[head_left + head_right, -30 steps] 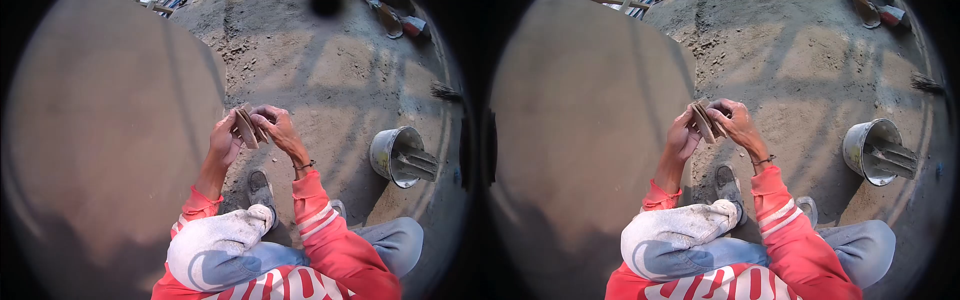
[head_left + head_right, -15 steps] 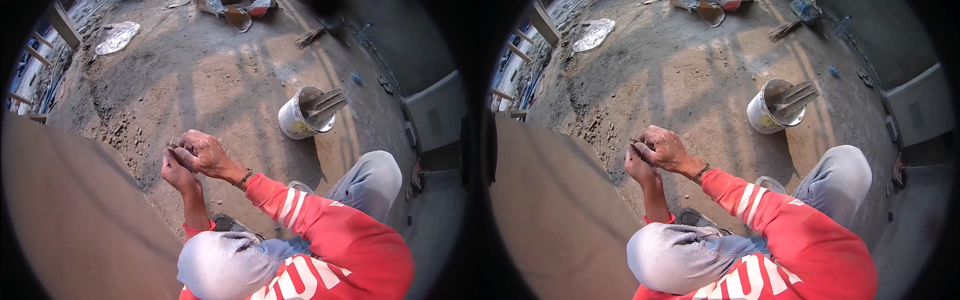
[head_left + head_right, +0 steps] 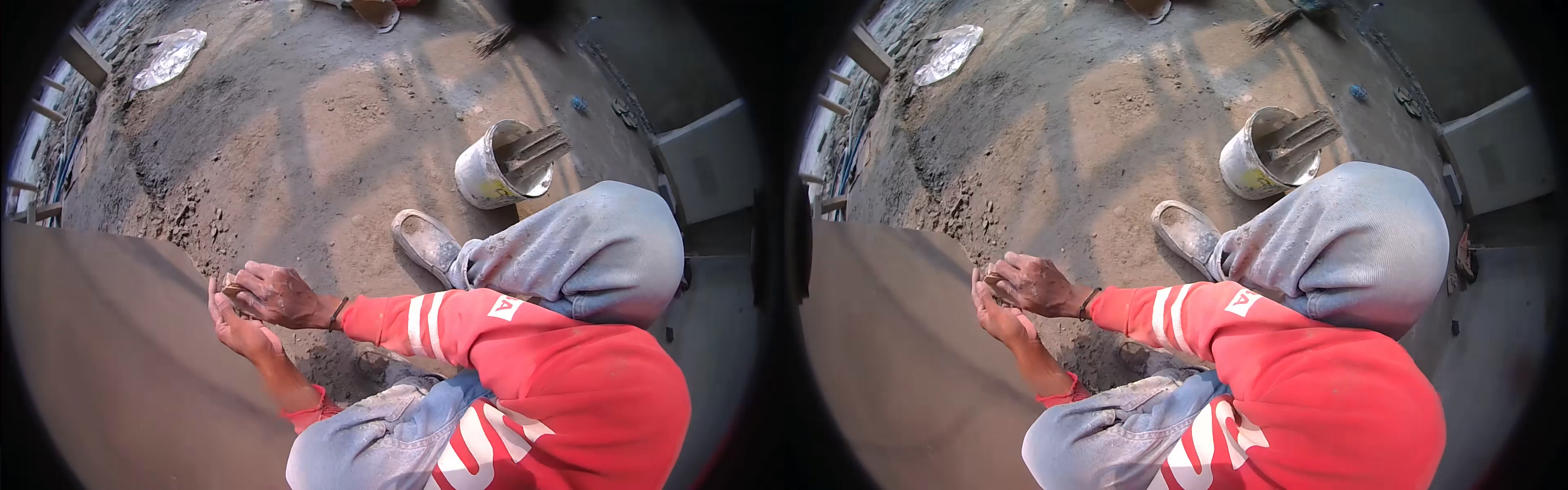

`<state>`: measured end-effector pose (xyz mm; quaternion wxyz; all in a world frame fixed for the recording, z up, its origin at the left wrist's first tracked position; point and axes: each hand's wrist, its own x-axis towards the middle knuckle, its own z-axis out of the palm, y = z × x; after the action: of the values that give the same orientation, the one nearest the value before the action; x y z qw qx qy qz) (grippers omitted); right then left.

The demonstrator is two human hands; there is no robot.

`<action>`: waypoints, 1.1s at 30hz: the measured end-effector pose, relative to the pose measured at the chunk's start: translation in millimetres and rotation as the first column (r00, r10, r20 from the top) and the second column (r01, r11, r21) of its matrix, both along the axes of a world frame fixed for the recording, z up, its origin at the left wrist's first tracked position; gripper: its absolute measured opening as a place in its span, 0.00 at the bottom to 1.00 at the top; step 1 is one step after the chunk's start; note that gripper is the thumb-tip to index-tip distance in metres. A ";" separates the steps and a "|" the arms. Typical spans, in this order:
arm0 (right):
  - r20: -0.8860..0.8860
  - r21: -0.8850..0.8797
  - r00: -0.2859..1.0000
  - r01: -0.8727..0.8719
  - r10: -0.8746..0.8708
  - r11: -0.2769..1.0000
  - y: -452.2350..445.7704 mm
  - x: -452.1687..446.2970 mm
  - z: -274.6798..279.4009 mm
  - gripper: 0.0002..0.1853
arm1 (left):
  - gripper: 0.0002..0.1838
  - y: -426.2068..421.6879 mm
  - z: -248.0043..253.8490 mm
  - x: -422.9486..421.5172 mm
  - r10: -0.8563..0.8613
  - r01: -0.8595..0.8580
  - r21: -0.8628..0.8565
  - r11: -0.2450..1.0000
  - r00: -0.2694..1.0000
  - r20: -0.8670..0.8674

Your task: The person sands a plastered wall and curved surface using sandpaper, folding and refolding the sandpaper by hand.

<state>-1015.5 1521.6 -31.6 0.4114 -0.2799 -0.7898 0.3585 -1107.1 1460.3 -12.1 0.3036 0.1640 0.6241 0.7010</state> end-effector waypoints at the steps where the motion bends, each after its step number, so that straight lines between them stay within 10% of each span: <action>1: -0.080 -0.075 0.995 0.049 -0.055 0.996 1.8 -10.0 -9.2 0.12 | 0.30 -5.3 25.8 7.0 0.008 -0.008 -0.004 1.000 0.992 0.124; 3: -0.081 -0.448 0.987 0.091 -0.142 0.889 10.0 -24.4 -19.9 0.13 | 0.38 -21.2 67.4 6.4 -0.032 0.033 -0.098 0.995 0.999 0.006; 6: -0.220 -0.911 0.943 -0.107 -0.250 0.397 32.2 -39.5 -48.9 0.15 | 0.45 -58.4 132.7 -3.0 -0.127 0.072 -0.224 0.972 0.962 -0.242; 11: -0.052 -0.838 0.984 0.049 -0.168 0.544 44.7 -86.7 -96.3 0.17 | 0.50 -101.7 238.7 15.1 -0.121 -0.020 -0.236 0.972 0.815 -0.566; 13: 0.026 -0.782 0.991 0.103 -0.133 0.615 45.1 -115.7 -111.3 0.19 | 0.44 -127.9 283.8 28.2 -0.054 -0.074 -0.124 0.990 0.602 -0.797; 15: 0.109 -0.753 0.990 0.141 -0.089 0.643 41.1 -136.1 -113.3 0.21 | 0.33 -110.1 329.8 50.8 -0.006 -0.572 -0.010 0.820 0.009 -1.000; 18: 0.117 -0.695 0.991 0.124 -0.058 0.709 27.2 -140.2 -97.2 0.21 | 0.36 -116.8 401.2 49.7 -0.547 -0.859 0.088 0.505 -0.398 -0.736; 25: 0.149 -0.798 0.989 0.129 -0.014 0.588 46.1 -168.0 -94.4 0.16 | 0.32 -114.7 437.5 16.1 -0.942 -0.914 0.330 0.235 -0.298 -0.154; 29: 0.171 -0.677 0.969 0.246 -0.176 0.694 83.9 -231.6 -101.4 0.16 | 0.38 -96.2 437.6 27.8 -0.997 -0.956 0.294 0.013 -0.033 -0.065; 33: 0.248 -0.687 0.965 0.234 -0.081 0.687 84.9 -239.0 -94.9 0.15 | 0.38 -109.2 446.2 22.9 -0.995 -0.973 0.230 0.006 -0.029 -0.097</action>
<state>-1254.5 1606.5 -126.5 0.2202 -0.5182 -0.5996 0.5687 -1084.2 1351.1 434.1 0.4237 -0.2045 -0.6924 0.5471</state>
